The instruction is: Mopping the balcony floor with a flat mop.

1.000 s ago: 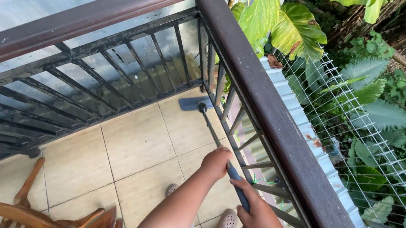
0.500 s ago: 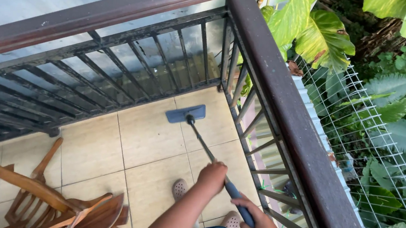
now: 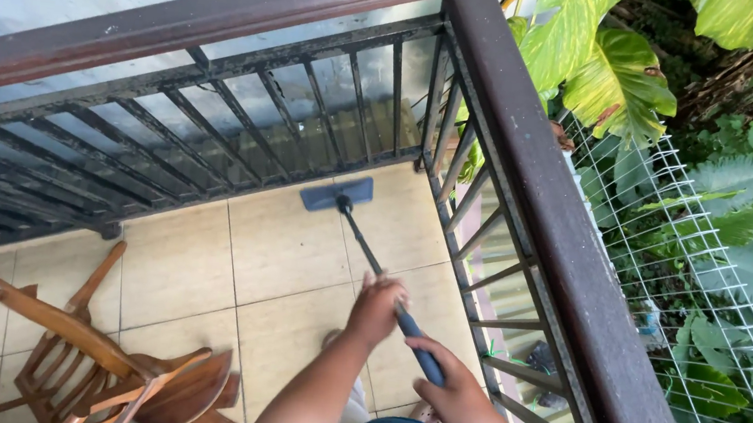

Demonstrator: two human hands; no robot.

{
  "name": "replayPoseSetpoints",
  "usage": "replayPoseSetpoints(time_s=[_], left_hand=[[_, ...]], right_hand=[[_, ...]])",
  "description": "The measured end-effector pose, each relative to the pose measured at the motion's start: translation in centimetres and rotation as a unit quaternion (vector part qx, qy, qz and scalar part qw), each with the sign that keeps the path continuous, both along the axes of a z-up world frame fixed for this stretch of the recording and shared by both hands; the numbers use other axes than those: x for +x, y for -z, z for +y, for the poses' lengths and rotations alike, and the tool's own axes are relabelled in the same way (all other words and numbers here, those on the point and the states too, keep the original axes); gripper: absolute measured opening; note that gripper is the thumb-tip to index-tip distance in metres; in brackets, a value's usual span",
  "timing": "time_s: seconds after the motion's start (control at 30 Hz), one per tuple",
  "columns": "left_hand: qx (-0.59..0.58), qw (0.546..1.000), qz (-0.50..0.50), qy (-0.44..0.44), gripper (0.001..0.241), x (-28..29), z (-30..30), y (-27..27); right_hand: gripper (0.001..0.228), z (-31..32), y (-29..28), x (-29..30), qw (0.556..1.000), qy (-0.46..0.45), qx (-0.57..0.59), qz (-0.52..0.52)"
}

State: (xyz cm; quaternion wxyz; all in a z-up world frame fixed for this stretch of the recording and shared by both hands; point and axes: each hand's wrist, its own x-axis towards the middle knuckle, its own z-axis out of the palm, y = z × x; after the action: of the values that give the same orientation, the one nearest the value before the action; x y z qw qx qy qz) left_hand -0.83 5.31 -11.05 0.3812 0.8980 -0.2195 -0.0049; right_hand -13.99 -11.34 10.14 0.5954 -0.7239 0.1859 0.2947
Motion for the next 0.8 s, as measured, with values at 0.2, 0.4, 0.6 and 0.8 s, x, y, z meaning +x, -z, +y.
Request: replayPoseSetpoints(time_s=[0.2, 0.4, 0.6, 0.8], left_hand=[[-0.038, 0.997, -0.009, 0.06, 0.036, -7.7, -2.5, -4.8], [-0.058, 0.998, -0.006, 0.034, 0.025, -9.1, -2.6, -5.1], [-0.076, 0.996, -0.043, -0.02, 0.007, -5.4, -1.7, -5.2], [0.015, 0.99, 0.137, -0.023, 0.011, -0.4, -2.5, -10.8]], right_hand=[[0.06, -8.1, 5.7, -7.2, 0.973, -0.168, 0.046, -0.15], [0.059, -7.7, 7.5, -8.0, 0.983, -0.149, -0.03, -0.099], [0.035, -3.8, -1.7, -3.7, 0.982, -0.055, 0.043, -0.176], [0.034, -1.5, -6.6, 0.1, 0.978, 0.077, 0.013, -0.193]])
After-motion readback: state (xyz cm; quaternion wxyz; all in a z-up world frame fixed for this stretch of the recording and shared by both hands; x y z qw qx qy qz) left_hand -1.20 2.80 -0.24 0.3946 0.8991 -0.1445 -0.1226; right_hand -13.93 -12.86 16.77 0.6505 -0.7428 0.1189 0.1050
